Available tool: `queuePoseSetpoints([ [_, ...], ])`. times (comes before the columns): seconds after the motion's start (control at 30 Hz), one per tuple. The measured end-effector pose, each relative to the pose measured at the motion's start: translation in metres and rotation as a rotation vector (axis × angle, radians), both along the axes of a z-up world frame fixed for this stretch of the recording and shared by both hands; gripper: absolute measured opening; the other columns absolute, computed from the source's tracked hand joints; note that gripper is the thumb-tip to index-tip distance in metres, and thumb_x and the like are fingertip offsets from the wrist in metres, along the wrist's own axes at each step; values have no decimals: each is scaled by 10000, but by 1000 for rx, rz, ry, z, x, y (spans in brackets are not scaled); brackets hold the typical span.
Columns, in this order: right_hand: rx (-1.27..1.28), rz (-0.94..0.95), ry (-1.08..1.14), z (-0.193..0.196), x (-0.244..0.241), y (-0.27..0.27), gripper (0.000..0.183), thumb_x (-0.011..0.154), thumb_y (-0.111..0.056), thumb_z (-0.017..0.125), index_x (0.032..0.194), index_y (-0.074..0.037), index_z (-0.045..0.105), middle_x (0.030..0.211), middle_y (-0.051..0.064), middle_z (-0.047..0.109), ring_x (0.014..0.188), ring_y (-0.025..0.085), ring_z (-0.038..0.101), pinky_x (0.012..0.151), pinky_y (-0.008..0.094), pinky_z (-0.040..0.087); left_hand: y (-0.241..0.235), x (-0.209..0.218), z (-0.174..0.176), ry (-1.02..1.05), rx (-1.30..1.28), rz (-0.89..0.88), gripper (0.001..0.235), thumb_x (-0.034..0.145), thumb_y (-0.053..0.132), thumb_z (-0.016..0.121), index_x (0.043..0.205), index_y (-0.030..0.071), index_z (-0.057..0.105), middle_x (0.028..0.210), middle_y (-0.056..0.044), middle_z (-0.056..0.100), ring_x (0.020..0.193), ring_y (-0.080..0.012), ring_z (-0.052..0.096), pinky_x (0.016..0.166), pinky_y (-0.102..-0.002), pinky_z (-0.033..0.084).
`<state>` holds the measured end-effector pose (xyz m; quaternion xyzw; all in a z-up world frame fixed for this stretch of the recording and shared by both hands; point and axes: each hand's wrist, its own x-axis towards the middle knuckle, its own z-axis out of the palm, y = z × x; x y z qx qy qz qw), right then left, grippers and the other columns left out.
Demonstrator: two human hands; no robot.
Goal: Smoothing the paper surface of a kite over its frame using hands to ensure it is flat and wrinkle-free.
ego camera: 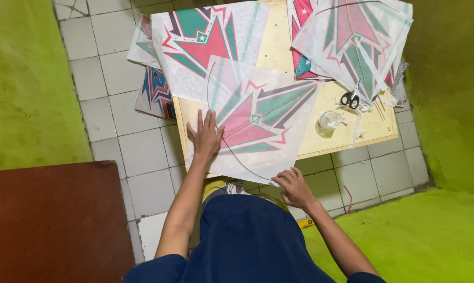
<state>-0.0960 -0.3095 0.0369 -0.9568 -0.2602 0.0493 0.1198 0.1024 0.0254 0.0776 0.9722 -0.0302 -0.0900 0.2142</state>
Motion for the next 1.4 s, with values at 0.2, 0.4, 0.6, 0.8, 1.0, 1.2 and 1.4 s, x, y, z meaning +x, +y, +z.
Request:
queuePoseSetpoints([
  [0.2, 216, -56, -135, 10, 80, 19, 585, 725, -98, 658, 1281, -277, 672, 1153, -18, 630, 1162, 190, 601, 1111, 475, 424, 3, 15, -26, -5, 103, -85, 675, 1079, 600, 280, 1565, 151, 414, 1592, -99, 464, 1556, -302, 260, 1148, -762, 145],
  [0.4, 515, -106, -250, -4, 238, 101, 498, 840, -84, 688, 1328, -181, 676, 1219, 86, 640, 1180, 299, 626, 1017, 447, 498, 2, 21, -47, -123, 168, -85, 756, 1000, 709, 383, 1540, 184, 452, 1506, -61, 535, 1424, -308, 375, 1104, -710, 201],
  [0.6, 227, -61, -27, -4, 350, 175, 992, 743, -7, 739, 1630, -204, 341, 1494, 200, 469, 1362, 453, 471, 1012, 591, 483, -3, 26, -55, -167, 121, -3, 671, 968, 611, 535, 1504, 208, 498, 1432, -32, 578, 1338, -287, 420, 1088, -680, 222],
  [0.8, -156, -173, 108, 72, 362, 205, 966, 746, -22, 695, 1563, -444, 399, 1340, 107, 473, 1179, 373, 505, 858, 511, 501, -2, 27, -59, -212, 63, 48, 573, 998, 576, 525, 1438, 211, 563, 1340, -29, 627, 1278, -278, 450, 1056, -663, 234],
  [1.0, -205, -198, 168, 77, 368, 209, 919, 766, -26, 700, 1549, -433, 444, 1417, 140, 446, 1250, 391, 460, 885, 558, 491, 13, 69, -64, -525, -79, 111, 311, 1044, 486, 540, 1131, 249, 720, 1074, 28, 681, 1212, -213, 478, 1082, -576, 233],
  [1.2, -220, -210, 254, 106, 374, 203, 754, 867, -112, 613, 1528, -448, 475, 1466, 116, 410, 1329, 415, 416, 944, 528, 469, 22, 139, -46, -533, -9, 44, 289, 1076, 413, 511, 1212, 282, 731, 1272, 64, 708, 1318, -213, 518, 1087, -565, 302],
  [1.4, -49, -210, 382, 59, 378, 195, 687, 928, -151, 570, 1539, -446, 464, 1476, 125, 377, 1380, 454, 366, 1006, 554, 420, 29, 143, -58, -609, 37, -81, 310, 1025, 397, 523, 1068, 284, 808, 1111, 62, 785, 1202, -203, 630, 1064, -488, 409],
])
